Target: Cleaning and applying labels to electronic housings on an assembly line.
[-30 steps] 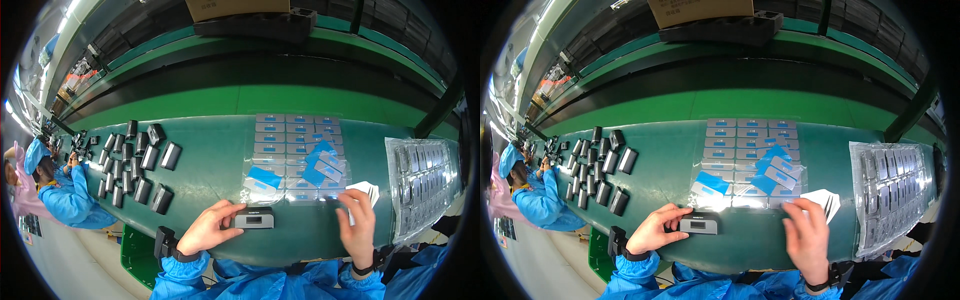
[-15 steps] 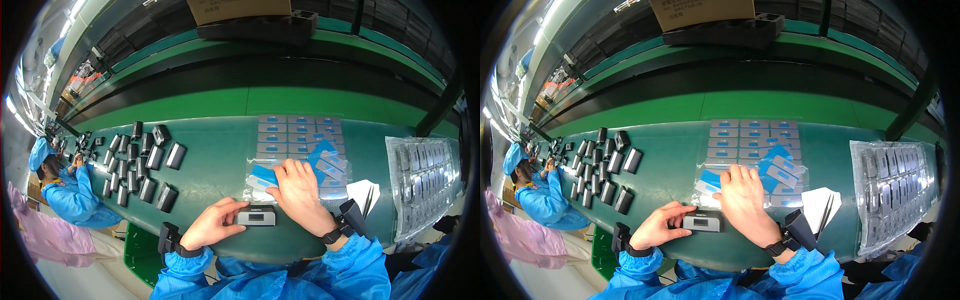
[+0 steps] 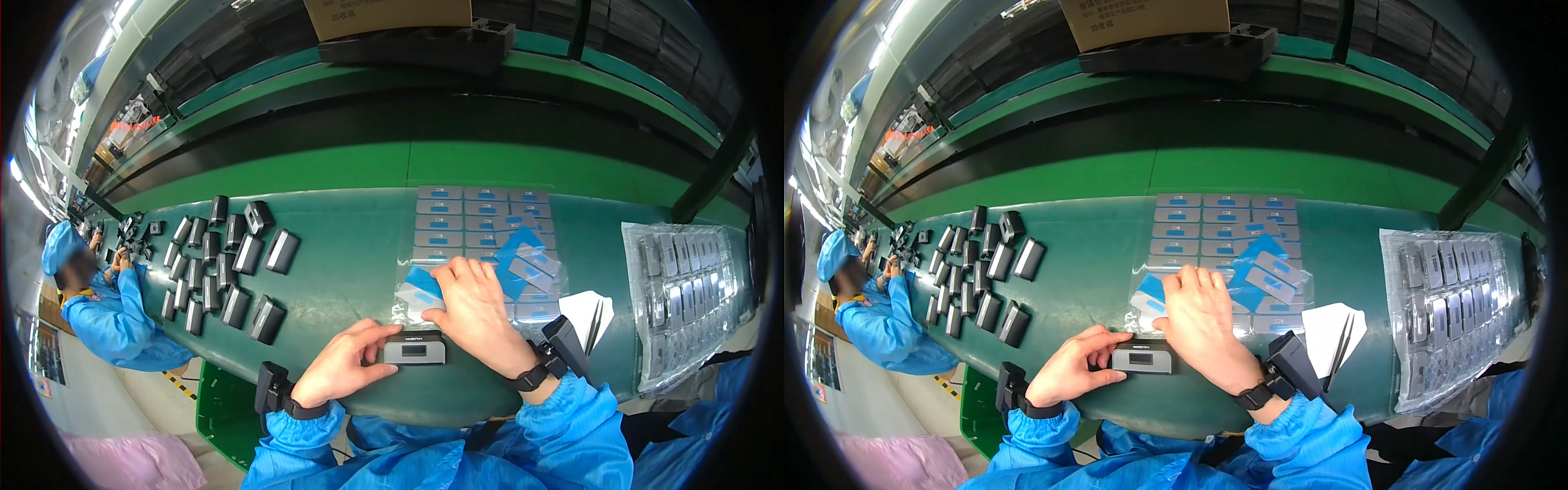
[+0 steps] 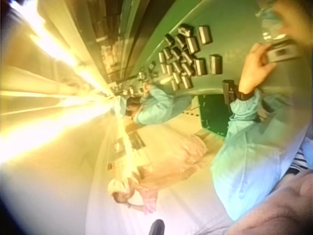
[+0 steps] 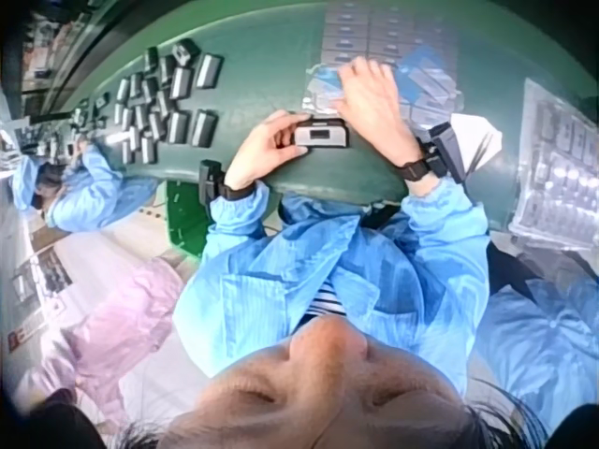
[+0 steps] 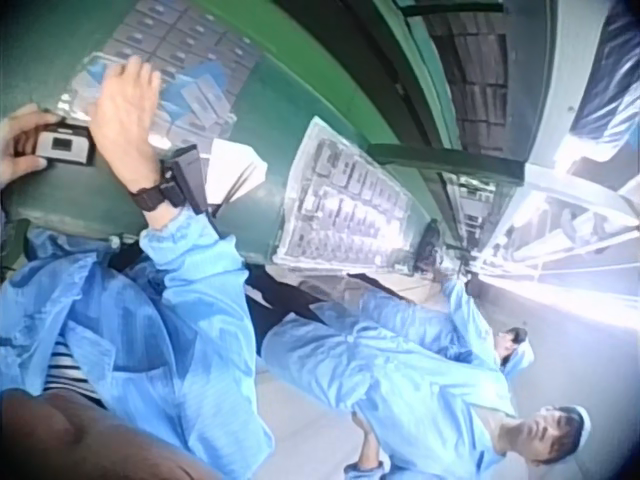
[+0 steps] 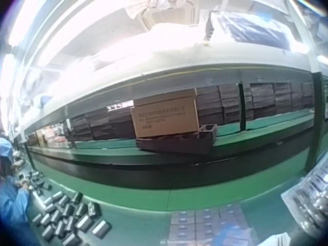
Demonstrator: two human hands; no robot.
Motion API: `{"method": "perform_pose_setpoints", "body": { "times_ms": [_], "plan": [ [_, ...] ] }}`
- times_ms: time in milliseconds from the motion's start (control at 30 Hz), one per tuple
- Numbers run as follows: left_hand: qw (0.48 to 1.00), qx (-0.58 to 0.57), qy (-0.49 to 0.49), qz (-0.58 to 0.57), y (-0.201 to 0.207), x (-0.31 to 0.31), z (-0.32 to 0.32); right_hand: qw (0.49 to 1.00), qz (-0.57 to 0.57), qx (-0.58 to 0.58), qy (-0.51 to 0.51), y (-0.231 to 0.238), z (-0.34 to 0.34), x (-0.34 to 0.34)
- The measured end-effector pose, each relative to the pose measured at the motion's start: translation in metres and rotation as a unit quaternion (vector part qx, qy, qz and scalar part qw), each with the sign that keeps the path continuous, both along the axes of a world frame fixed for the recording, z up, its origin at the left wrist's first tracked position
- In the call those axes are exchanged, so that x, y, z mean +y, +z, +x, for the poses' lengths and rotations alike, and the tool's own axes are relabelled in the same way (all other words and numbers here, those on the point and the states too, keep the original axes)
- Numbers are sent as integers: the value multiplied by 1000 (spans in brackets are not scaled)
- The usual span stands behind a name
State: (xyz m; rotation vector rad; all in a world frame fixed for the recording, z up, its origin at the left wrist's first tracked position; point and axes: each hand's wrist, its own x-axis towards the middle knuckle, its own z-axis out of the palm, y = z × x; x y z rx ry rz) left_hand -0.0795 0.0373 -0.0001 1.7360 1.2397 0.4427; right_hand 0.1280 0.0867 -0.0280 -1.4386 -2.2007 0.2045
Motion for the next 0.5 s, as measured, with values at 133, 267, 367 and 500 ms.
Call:
{"method": "perform_pose_setpoints", "body": {
  "times_ms": [133,267,367,500],
  "plan": [
    [1000,-4,-14,13,-2,1,-1,999,-38,-11,-4,2,-4,2],
    [1000,-8,-10,15,-4,1,-2,999,33,-33,14,1,-5,3],
    [1000,0,-13,28,-2,2,3,995,83,-51,22,15,3,2],
    [998,39,-7,43,-5,-5,7,978,199,54,13,48,16,-16]
  ]
}}
